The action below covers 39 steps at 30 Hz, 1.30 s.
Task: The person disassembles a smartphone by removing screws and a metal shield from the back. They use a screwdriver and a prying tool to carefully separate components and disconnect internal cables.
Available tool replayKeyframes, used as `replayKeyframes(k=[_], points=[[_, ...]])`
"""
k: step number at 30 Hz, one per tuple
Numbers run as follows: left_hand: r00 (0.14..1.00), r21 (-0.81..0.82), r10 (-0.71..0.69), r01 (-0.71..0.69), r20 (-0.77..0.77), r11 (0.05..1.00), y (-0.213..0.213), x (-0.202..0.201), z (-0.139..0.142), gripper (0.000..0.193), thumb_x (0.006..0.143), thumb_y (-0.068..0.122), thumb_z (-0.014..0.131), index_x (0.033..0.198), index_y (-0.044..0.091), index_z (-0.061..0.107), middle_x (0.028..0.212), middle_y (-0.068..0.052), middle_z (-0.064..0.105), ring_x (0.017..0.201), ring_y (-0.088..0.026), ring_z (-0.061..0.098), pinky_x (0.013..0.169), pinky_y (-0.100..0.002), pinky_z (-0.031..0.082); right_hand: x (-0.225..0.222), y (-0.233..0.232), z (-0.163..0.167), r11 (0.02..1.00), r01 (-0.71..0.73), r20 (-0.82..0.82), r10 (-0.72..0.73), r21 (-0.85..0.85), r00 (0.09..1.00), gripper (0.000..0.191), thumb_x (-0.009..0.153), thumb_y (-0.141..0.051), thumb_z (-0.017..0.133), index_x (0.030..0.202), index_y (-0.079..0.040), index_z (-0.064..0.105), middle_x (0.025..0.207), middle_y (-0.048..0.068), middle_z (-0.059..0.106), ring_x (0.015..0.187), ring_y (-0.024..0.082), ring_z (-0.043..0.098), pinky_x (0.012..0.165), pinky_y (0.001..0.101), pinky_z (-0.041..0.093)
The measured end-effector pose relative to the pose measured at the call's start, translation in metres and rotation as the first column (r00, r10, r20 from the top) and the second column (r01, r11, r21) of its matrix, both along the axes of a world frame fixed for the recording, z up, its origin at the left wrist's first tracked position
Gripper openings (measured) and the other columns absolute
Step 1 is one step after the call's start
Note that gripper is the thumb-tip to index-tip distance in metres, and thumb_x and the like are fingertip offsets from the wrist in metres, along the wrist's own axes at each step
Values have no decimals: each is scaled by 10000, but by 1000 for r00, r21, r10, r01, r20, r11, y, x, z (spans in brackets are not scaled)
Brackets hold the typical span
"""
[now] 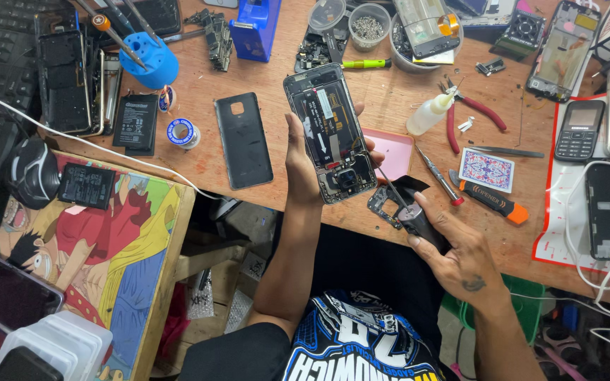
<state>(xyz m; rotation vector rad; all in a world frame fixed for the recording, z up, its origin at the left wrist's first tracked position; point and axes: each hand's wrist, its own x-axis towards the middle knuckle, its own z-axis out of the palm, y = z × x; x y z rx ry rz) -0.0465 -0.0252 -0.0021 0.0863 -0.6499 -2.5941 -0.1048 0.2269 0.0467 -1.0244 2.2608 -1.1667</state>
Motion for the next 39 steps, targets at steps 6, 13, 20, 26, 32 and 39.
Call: replayKeyframes(k=[6,13,20,26,32,39], points=[[999,29,-47,47,-4,998,0,3,-6,1060,990,765,231,1524,-144,350,983,-292,677,877,-418,744,728,-542,653,5,-3,1,995,54,65,-59,86,996,683,835,-111,772,1487,-70,576,1179,185,770,751,189,583,629,295,470],[998,66,-60,62,-18,996,6,8,-3,1059,1005,764,216,1536,-142,351,1009,-288,683,928,-433,734,786,-574,634,9,-10,5,1000,9,-34,-9,1,999,648,837,-117,750,1453,-45,561,1218,222,720,1086,215,713,899,299,523],[998,67,-51,53,-33,996,8,11,-1,1051,1017,756,211,1537,-148,347,1022,-288,682,959,-430,732,837,-561,630,12,-13,6,999,38,-1,-38,23,999,646,831,-126,749,1443,-49,559,1276,234,696,1071,214,714,862,294,532],[999,46,-44,45,-21,998,13,14,-6,1039,1032,740,214,1536,-159,350,1040,-279,683,975,-414,732,864,-540,630,13,-16,9,999,37,15,-37,4,999,638,851,-121,732,1457,-41,550,1262,226,706,1084,221,700,875,300,525],[997,46,-47,50,-55,998,19,14,-9,1040,1038,745,218,1538,-156,367,1067,-274,688,992,-414,731,898,-536,622,14,-21,10,999,40,1,-40,25,999,638,858,-145,727,1465,-64,549,1173,206,736,1032,213,727,869,311,540],[996,47,-69,72,-57,996,22,19,-7,1027,1042,752,240,1534,-138,388,1104,-264,690,1042,-408,725,946,-539,607,14,-22,13,1000,17,-29,-17,-8,999,635,870,-139,725,1472,-64,537,1184,210,729,1032,219,725,859,327,542]])
